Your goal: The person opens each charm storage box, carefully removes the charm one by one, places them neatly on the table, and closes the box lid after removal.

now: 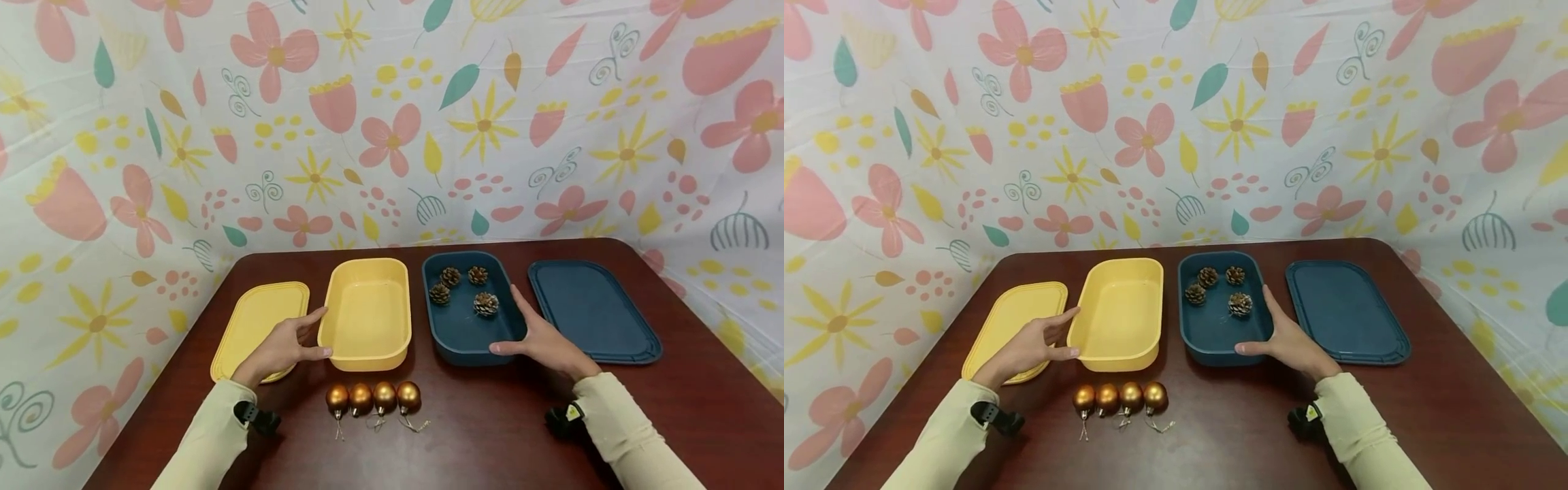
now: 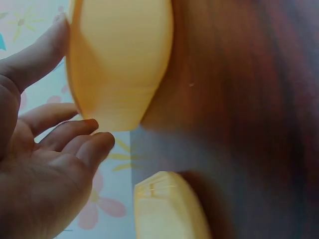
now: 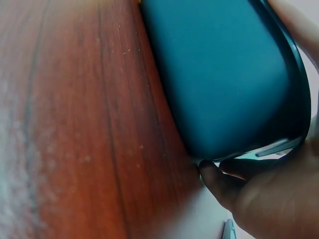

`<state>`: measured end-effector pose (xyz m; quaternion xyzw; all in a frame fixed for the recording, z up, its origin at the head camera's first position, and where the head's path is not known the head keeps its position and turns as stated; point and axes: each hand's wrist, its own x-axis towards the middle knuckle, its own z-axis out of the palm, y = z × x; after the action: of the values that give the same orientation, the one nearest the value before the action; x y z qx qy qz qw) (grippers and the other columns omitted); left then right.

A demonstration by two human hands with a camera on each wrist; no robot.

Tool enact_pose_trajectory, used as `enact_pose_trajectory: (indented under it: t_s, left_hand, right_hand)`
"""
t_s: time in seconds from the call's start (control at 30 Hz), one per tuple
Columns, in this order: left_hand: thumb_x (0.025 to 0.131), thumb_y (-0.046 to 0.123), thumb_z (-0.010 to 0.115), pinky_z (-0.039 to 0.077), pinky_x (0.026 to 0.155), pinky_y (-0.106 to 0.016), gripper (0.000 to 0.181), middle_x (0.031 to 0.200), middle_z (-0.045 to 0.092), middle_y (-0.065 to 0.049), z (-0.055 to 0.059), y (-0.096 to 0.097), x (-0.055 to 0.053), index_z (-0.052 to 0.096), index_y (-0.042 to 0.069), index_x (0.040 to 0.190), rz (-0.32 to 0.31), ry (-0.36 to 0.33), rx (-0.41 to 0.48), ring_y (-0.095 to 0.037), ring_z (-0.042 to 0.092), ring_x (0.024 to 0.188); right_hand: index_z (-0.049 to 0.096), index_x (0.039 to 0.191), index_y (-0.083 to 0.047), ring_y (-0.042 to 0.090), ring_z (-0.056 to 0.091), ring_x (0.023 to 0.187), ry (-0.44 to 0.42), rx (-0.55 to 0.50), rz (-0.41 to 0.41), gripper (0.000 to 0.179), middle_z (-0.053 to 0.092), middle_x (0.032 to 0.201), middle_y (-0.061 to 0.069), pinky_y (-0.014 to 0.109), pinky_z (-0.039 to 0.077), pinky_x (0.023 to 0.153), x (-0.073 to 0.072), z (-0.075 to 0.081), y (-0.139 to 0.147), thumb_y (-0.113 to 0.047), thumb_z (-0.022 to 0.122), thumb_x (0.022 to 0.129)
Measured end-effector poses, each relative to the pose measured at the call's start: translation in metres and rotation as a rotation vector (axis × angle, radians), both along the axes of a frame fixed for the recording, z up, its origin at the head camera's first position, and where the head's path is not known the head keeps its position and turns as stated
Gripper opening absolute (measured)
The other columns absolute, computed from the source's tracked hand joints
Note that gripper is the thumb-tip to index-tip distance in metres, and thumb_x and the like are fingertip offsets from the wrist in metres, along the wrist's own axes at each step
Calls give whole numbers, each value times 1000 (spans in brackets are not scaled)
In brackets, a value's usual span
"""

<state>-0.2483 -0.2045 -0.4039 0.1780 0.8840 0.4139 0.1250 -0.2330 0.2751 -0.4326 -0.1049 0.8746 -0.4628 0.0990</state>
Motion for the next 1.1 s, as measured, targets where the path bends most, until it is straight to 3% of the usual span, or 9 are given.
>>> enact_pose_trajectory:
  t_s: [0.2, 0.33, 0.43, 0.53, 0.7, 0.9, 1.1]
  left_hand:
    - [85, 33, 81, 35, 118, -56, 94, 165, 26, -17, 17, 1, -6, 29, 6, 159, -30, 61, -102, -42, 33, 149]
    - [88, 33, 78, 36, 119, -53, 90, 166, 26, -15, 32, 11, -12, 28, 8, 159, -32, 107, -91, -40, 33, 149]
    - [91, 32, 75, 41, 116, -48, 77, 163, 35, -12, 43, 29, -17, 38, 13, 156, -24, 159, -16, -35, 41, 146]
    - [93, 31, 73, 53, 106, -43, 57, 151, 53, -11, 52, 53, -22, 55, 16, 145, -28, 213, 73, -30, 58, 134]
    - [93, 31, 74, 61, 90, -38, 35, 124, 73, -8, 66, 98, -35, 71, 18, 125, -103, 286, 82, -20, 73, 109]
    - [91, 21, 75, 60, 90, -31, 30, 115, 75, -7, 76, 150, -59, 71, 12, 119, -255, 290, -22, -18, 74, 105]
    - [93, 20, 73, 59, 91, -27, 33, 120, 73, -8, 76, 195, -85, 69, 7, 123, -393, 274, -290, -18, 72, 106]
  right_hand:
    - [-19, 159, -34, 54, 1, 153, -14, 10, 8, 123, -14, 170, 12, 80, 21, 109, -1, 2, 0, -39, 79, 85]
    - [-19, 159, -34, 53, 1, 153, -22, 13, 10, 123, -14, 170, 12, 80, 21, 110, 0, 3, 0, -39, 79, 85]
    - [-19, 159, -33, 52, 1, 153, -23, 16, 6, 124, -14, 170, 12, 79, 20, 110, 1, 3, 0, -40, 79, 84]
    - [-19, 159, -33, 52, 1, 153, -26, 11, 3, 123, -14, 170, 12, 79, 20, 110, 2, 4, 0, -39, 79, 85]
    - [-19, 159, -35, 52, 1, 153, -35, 8, -4, 123, -14, 170, 11, 80, 20, 111, 3, 4, 1, -41, 79, 84]
    - [-19, 159, -34, 52, 0, 154, -25, 7, -10, 125, -15, 170, 11, 79, 20, 111, 2, 1, 0, -42, 80, 83]
    - [-19, 159, -32, 52, 1, 154, -13, 15, -16, 124, -14, 170, 11, 78, 20, 112, 2, -1, -2, -41, 79, 84]
